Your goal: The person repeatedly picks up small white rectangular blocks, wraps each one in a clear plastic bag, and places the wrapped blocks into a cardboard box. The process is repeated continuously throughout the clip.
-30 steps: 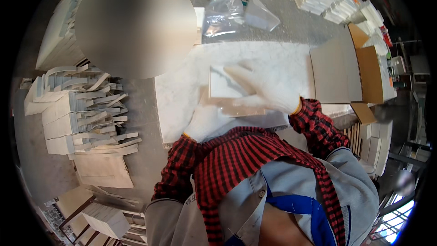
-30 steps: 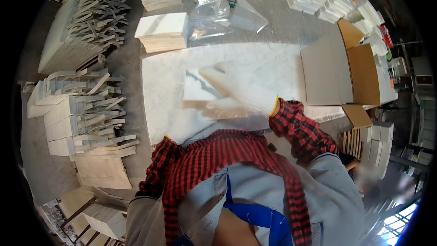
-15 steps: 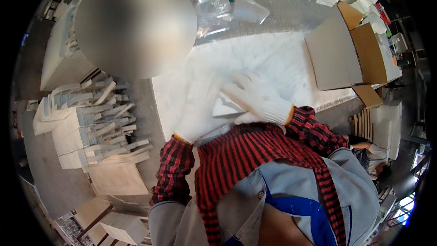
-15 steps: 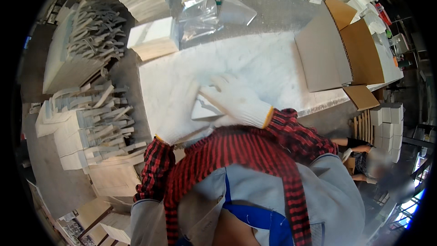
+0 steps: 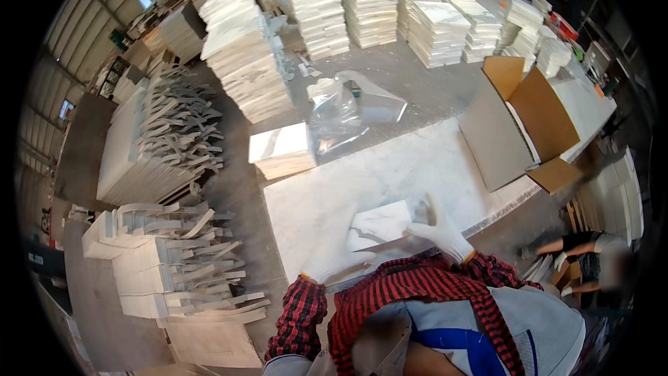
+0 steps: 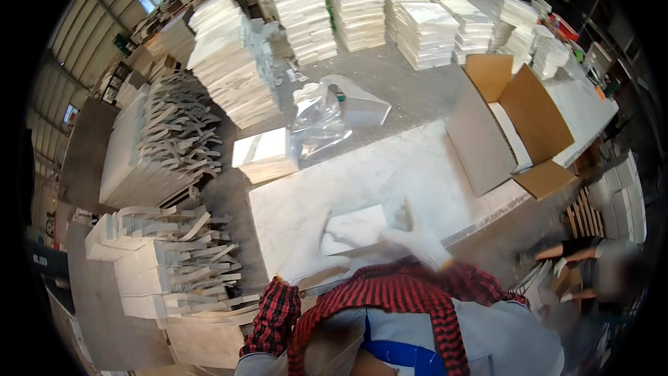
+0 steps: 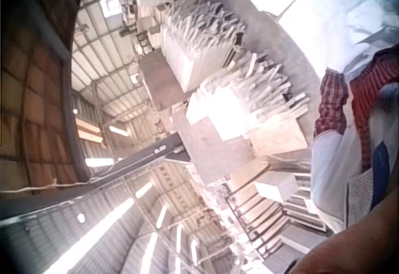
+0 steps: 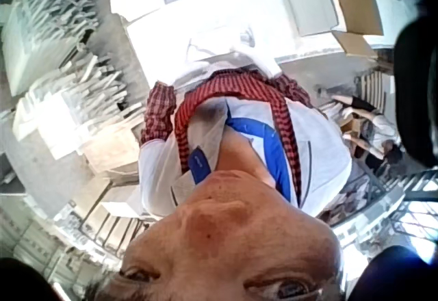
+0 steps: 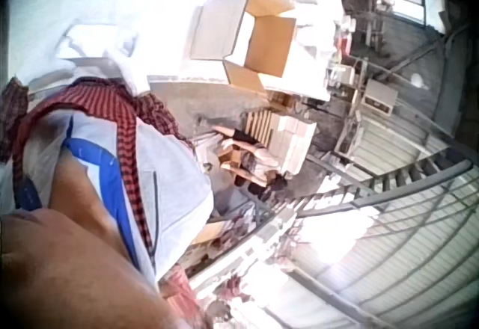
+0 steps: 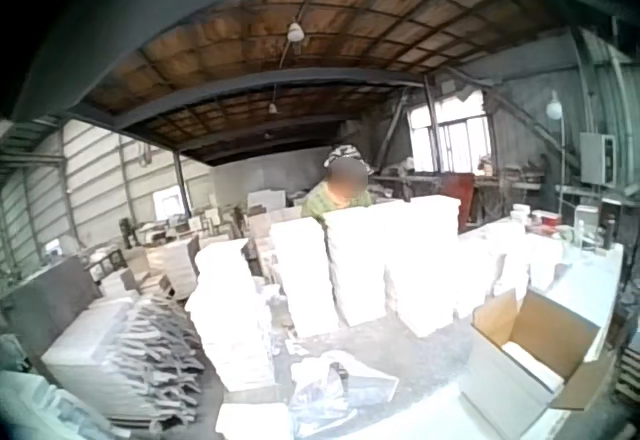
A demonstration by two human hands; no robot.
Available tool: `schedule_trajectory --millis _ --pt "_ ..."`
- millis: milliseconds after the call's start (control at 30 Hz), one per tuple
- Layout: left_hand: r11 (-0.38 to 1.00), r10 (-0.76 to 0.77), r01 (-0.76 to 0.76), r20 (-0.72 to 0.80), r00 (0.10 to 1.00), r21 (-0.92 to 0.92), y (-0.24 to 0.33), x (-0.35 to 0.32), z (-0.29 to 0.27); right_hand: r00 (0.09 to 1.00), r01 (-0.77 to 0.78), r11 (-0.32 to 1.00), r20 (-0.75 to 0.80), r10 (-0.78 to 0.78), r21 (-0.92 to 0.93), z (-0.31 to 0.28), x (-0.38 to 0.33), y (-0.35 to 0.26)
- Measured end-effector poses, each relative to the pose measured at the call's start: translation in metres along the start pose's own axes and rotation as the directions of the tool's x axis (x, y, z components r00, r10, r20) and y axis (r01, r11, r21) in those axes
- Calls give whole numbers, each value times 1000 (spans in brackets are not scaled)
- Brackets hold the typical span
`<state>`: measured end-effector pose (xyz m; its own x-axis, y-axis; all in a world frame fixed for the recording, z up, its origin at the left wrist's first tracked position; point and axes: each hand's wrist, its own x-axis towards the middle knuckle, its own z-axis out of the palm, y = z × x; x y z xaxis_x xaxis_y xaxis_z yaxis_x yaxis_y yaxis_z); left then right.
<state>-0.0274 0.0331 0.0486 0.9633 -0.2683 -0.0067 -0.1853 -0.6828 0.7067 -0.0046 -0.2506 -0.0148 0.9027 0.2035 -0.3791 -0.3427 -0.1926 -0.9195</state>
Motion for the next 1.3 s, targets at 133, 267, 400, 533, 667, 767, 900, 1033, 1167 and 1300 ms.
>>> schedule_trajectory --millis 133,267,400,533,667,767,900,1033,1167,1300 --pt "998 -66 66 33 997 -23 -7 -10 10 964 -207 973 190 186 98 12 -52 -1" --pt "763 -288 280 82 954 -582 -28 -22 14 824 -316 947 511 244 57 5 -53 -20" --pt "974 193 -191 -3 981 125 -33 -29 -5 775 -402 907 574 263 128 -2 -75 -60" --pt "855 192 -228 124 974 466 2 -31 -5 758 -360 917 627 179 173 -8 -76 -108" --pt "978 127 -103 -127 984 179 3 -17 30 835 -110 978 550 -5 176 -10 -38 -126" --pt "977 0 -56 -259 966 -206 -6 -1 30 857 508 765 324 -400 -396 -1 32 -123" --pt "663 -515 268 -166 841 -699 -19 22 28 974 37 997 223 -51 68 16 109 -98" --pt "507 -533 257 -65 843 -823 -44 29 34 966 -22 999 259 11 37 4 129 -58" --pt "416 -558 287 6 830 -863 -59 26 28 989 31 998 144 -38 51 -13 115 -41" --pt "417 -593 367 57 803 -831 -53 28 21 997 81 974 29 -77 -213 -12 106 -35"
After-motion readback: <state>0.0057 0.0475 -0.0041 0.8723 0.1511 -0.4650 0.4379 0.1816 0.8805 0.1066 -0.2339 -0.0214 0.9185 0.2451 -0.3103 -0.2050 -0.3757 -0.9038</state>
